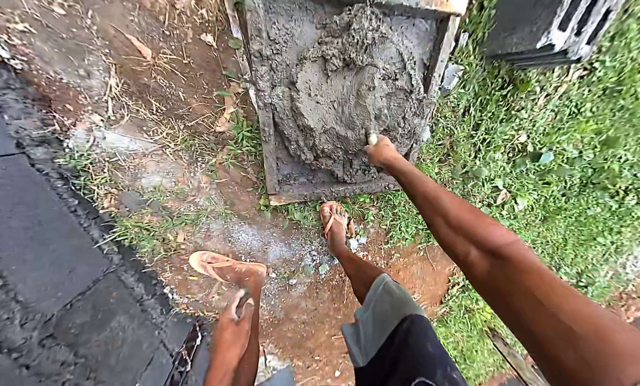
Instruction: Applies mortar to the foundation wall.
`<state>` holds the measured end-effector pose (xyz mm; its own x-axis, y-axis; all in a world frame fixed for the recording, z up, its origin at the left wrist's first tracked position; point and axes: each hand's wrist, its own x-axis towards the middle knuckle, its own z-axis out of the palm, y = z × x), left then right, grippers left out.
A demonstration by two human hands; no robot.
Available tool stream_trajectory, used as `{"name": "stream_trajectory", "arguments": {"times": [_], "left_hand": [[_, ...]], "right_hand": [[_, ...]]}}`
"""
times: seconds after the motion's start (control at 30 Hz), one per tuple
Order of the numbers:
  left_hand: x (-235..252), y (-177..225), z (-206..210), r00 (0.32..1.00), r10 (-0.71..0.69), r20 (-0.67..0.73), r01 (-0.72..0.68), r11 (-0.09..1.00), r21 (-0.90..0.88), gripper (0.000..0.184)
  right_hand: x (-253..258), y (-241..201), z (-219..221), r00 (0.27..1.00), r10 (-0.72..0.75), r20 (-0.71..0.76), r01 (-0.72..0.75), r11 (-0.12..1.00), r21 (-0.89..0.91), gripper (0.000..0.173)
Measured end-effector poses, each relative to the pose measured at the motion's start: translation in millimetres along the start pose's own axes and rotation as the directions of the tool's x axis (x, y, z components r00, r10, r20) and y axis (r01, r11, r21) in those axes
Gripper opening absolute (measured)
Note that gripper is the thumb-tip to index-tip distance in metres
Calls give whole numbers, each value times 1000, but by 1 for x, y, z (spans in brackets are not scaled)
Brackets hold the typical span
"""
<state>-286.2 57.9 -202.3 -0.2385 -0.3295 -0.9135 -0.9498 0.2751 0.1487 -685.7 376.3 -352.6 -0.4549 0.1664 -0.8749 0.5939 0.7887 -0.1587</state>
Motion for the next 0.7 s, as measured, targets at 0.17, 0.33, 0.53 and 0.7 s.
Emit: {"name": "stream_trajectory", "arguments": {"times": [0.17, 0.33, 0.53, 0.7], "left_hand": [[1, -13, -4, 1000, -31, -5, 30, 999, -40, 40], [-10, -24, -6, 997, -57, -42, 48, 979, -200, 40], [-9, -34, -1, 996, -93, 2, 91, 970, -224, 40], [6, -26, -1, 998, -55, -7, 54, 993, -101, 41]], "right_hand": [[2, -11, -9, 974, -48, 220, -18, 958, 285, 30], [-67, 26, -19, 968, -207, 145, 155, 938, 310, 32], [-91, 22, -90, 942, -221, -252, 40, 820, -571, 46], [-9, -49, -119, 906, -129, -404, -52, 912, -408, 69]]}}
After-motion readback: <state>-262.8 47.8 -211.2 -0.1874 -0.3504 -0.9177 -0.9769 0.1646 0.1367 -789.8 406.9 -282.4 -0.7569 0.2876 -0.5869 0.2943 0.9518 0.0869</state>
